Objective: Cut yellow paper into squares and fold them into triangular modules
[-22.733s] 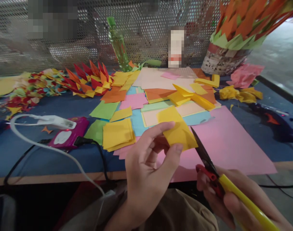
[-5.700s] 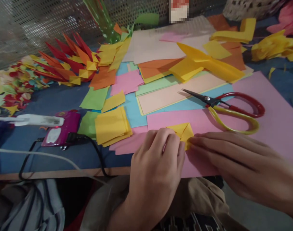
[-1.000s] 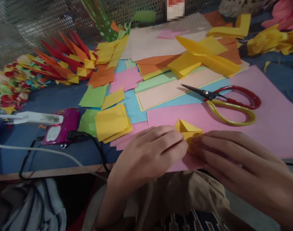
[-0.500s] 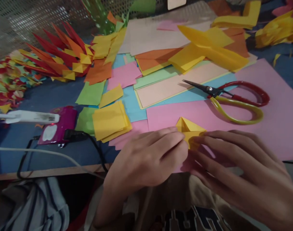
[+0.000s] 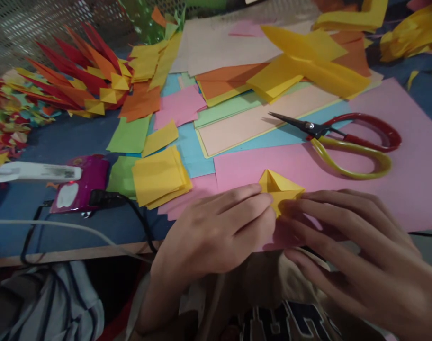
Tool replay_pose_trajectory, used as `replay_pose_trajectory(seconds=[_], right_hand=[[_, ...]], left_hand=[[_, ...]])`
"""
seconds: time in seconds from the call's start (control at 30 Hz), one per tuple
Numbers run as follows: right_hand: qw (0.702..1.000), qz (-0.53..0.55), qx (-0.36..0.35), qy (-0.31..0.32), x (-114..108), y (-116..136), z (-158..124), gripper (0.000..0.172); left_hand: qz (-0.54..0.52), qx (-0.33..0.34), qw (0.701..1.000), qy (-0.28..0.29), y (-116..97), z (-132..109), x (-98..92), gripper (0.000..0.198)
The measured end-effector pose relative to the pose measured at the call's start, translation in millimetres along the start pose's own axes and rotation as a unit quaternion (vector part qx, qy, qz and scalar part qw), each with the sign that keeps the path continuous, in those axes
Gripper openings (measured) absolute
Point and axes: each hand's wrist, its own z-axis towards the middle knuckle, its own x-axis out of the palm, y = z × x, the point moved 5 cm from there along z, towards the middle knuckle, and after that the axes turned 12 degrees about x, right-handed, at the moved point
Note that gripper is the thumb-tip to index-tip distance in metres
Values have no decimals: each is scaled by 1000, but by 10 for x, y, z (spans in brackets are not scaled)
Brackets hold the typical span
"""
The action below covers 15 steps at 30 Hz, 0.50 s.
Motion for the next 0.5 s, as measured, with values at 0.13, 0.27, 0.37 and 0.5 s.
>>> replay_pose_trajectory(seconds=[0.13,0.27,0.37,0.5], right_hand=[[1000,-5,-6,8,18,-13,-18,30],[999,-29,-20,0,32,-11,-38,31],[999,-32,-24,3,48,1,-32,29],[999,-45,-23,6,62,8,-27,28]], left_hand=[[-15,-14,1000,-23,43,-25,45,24],[6,2,999,-42,47,-49,76,27],[12,3,999,-42,49,-65,89,26],[15,5,999,-44,40,-73,92,25]])
